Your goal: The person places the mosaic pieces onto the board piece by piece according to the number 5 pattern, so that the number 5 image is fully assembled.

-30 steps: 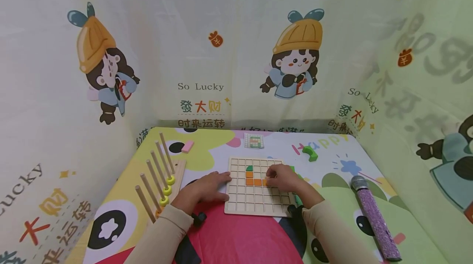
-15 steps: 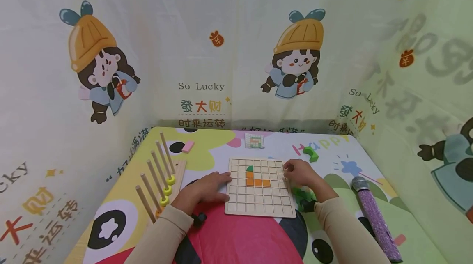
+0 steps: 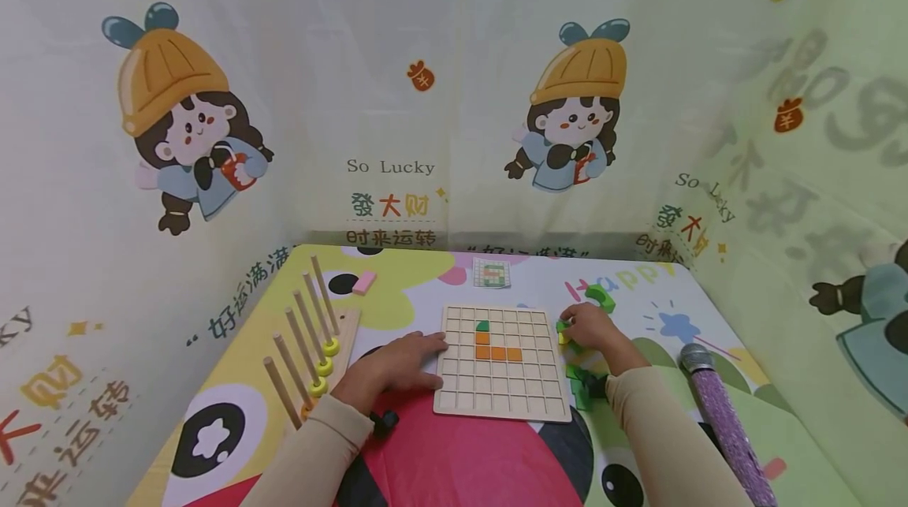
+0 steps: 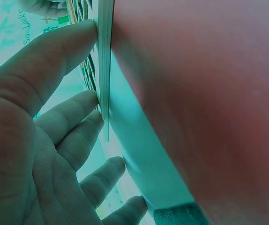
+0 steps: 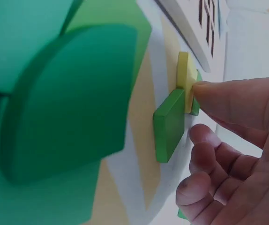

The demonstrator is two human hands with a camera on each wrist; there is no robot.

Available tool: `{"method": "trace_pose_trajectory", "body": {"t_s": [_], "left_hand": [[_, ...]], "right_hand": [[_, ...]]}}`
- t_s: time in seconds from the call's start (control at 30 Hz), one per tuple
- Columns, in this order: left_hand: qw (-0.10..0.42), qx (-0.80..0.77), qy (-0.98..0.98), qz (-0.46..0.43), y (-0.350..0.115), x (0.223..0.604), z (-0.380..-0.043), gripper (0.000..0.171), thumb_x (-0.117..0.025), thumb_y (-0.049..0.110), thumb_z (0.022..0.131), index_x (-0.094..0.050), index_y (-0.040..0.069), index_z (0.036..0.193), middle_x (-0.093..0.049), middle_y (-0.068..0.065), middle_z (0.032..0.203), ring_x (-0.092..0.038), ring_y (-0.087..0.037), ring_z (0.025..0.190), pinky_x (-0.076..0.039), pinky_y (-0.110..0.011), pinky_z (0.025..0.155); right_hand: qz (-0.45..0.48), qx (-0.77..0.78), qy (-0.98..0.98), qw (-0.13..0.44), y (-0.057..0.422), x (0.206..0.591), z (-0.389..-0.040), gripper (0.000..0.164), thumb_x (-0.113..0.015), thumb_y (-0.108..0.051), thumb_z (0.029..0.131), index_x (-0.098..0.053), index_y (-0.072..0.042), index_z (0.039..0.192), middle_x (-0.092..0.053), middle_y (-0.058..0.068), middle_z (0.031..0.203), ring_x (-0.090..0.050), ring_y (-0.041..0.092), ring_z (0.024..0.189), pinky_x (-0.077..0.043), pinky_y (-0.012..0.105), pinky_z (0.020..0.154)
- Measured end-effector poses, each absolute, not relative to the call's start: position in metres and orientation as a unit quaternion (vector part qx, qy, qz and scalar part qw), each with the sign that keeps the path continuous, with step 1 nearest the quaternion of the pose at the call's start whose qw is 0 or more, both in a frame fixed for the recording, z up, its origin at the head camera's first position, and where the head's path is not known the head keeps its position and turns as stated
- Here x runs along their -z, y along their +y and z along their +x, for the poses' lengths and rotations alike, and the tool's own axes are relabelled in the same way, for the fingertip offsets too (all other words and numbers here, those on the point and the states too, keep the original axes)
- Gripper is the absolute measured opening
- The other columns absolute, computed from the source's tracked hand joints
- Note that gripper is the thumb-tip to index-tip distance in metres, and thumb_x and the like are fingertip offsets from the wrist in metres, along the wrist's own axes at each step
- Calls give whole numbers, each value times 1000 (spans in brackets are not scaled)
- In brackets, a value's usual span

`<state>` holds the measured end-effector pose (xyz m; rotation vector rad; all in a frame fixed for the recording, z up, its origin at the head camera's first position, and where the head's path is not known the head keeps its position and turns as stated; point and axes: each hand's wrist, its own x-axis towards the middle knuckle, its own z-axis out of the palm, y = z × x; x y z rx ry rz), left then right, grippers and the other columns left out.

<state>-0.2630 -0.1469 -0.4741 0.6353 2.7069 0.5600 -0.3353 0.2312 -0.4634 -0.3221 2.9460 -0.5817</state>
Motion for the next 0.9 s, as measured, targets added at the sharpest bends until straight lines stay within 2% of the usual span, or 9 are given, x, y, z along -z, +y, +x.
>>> {"method": "trace_pose_trajectory", "body": {"t_s": [0.37, 0.7, 0.9], "left_hand": [[153, -193, 943, 223, -147, 474, -263, 69, -79, 38, 89, -55, 21, 151, -42, 3, 164, -34, -33, 153, -38, -55, 119], [152, -196, 944, 216, -145, 472, -262, 70, -80, 37, 88, -55, 21, 151, -43, 2, 164, -35, -33, 153, -39, -57, 117], [159, -202, 944, 208, -145, 474, -263, 69, -81, 38, 88, -55, 23, 151, -43, 4, 164, -35, -32, 152, -41, -56, 116]], "right_hand": [[-82, 183, 976, 81, 230, 466, -340, 22, -71, -6, 92, -69, 4, 111, -69, 19, 105, -60, 29, 90, -53, 52, 94], [-61, 199, 975, 77, 230, 465, -339, 21, -73, -8, 92, -65, 2, 109, -67, 17, 103, -58, 28, 87, -53, 48, 88], [-51, 206, 974, 73, 227, 466, -335, 11, -69, -3, 92, -68, 0, 102, -66, 13, 96, -58, 27, 85, -52, 45, 83]]}}
